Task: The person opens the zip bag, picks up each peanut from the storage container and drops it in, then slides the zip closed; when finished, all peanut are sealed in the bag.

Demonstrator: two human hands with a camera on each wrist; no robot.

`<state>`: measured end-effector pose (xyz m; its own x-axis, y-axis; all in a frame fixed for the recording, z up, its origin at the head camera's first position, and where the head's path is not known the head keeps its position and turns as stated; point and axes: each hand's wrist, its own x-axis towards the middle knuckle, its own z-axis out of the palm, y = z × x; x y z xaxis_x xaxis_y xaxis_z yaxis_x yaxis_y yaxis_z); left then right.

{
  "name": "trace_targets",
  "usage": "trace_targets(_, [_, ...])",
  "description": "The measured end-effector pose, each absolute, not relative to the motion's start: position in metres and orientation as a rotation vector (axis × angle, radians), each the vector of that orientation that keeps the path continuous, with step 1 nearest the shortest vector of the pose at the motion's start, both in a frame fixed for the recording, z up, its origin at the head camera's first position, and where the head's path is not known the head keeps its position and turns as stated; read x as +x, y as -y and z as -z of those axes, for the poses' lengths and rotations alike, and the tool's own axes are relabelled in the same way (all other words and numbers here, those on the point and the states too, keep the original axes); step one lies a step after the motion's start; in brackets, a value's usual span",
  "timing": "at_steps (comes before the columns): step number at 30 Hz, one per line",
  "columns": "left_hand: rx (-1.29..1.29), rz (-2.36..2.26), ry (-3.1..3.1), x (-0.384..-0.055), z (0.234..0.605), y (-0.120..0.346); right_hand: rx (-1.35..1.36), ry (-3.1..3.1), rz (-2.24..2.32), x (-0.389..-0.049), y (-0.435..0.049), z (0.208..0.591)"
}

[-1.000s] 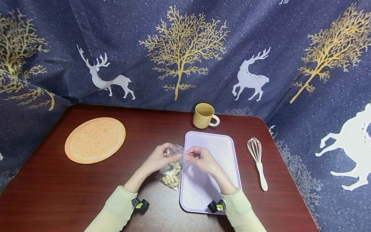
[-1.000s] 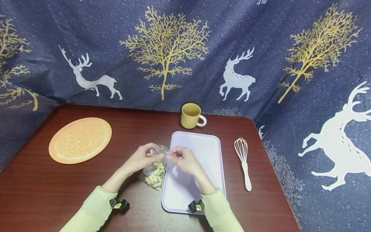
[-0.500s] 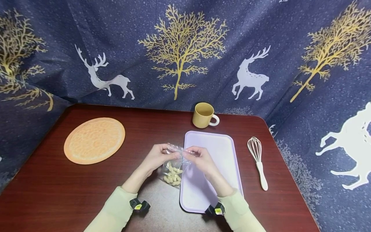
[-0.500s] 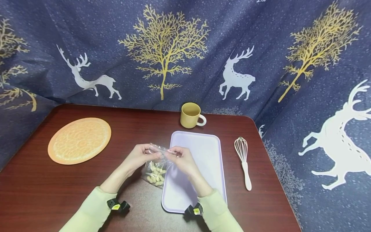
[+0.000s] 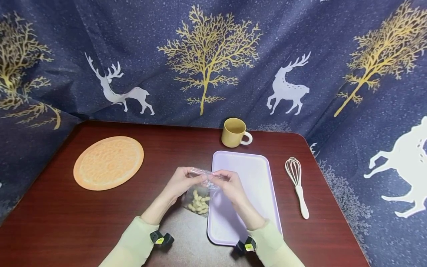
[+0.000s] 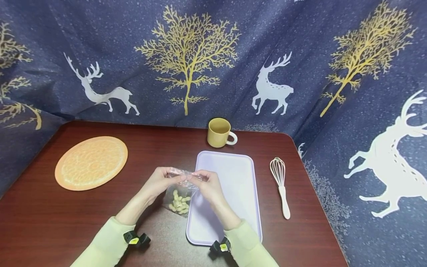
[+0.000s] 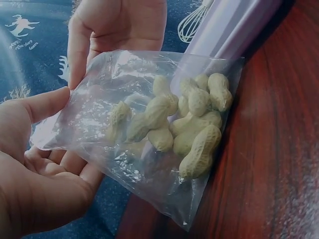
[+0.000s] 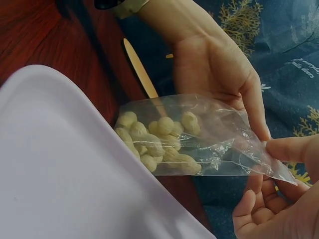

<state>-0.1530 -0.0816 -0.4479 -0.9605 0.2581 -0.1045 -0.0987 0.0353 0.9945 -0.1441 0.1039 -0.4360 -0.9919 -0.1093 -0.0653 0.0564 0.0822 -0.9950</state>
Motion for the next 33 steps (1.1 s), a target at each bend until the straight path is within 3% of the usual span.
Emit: trace_targets(33, [-0.096,-2.065,-2.186,-0.155,0.45,0.079,-0.003,-2.246,1.993,-0.15,-0.109,0.448])
